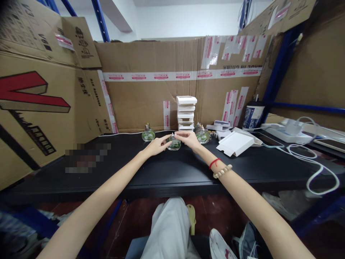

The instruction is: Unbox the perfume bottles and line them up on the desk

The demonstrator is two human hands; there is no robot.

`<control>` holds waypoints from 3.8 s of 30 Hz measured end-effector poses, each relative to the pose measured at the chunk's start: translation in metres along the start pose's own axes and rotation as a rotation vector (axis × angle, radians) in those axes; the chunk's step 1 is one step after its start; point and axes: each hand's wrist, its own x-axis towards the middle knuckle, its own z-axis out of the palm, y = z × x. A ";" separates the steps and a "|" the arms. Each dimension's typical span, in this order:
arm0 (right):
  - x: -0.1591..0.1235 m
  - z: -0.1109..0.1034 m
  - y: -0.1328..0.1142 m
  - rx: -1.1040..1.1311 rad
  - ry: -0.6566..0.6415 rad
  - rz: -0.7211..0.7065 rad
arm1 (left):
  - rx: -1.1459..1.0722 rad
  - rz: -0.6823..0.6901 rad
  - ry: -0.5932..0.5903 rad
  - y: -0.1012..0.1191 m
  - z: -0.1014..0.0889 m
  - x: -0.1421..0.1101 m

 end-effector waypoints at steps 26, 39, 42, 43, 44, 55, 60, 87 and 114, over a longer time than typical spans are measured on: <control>0.008 0.000 0.000 -0.008 0.095 -0.259 | 0.049 0.048 0.010 0.007 -0.001 -0.002; 0.001 -0.003 -0.007 -0.253 0.069 -0.435 | 0.130 0.045 0.024 0.010 -0.003 -0.004; 0.000 -0.003 -0.009 -0.311 0.058 -0.477 | 0.129 0.032 0.024 0.010 -0.002 -0.004; 0.000 -0.003 -0.010 -0.311 0.050 -0.490 | 0.129 0.028 0.024 0.011 -0.002 -0.004; 0.000 -0.003 -0.010 -0.303 0.041 -0.502 | 0.129 0.025 0.023 0.011 -0.002 -0.004; -0.001 0.001 -0.010 -0.185 0.106 -0.436 | 0.135 0.020 0.003 0.008 -0.003 -0.003; -0.002 0.001 -0.011 -0.208 0.076 -0.398 | 0.139 0.024 -0.019 0.008 -0.004 -0.003; 0.001 0.003 -0.006 -0.077 0.018 -0.337 | 0.112 0.005 -0.021 0.013 -0.005 -0.004; 0.001 0.002 -0.003 0.104 -0.101 -0.199 | 0.136 0.017 -0.011 0.012 -0.003 -0.005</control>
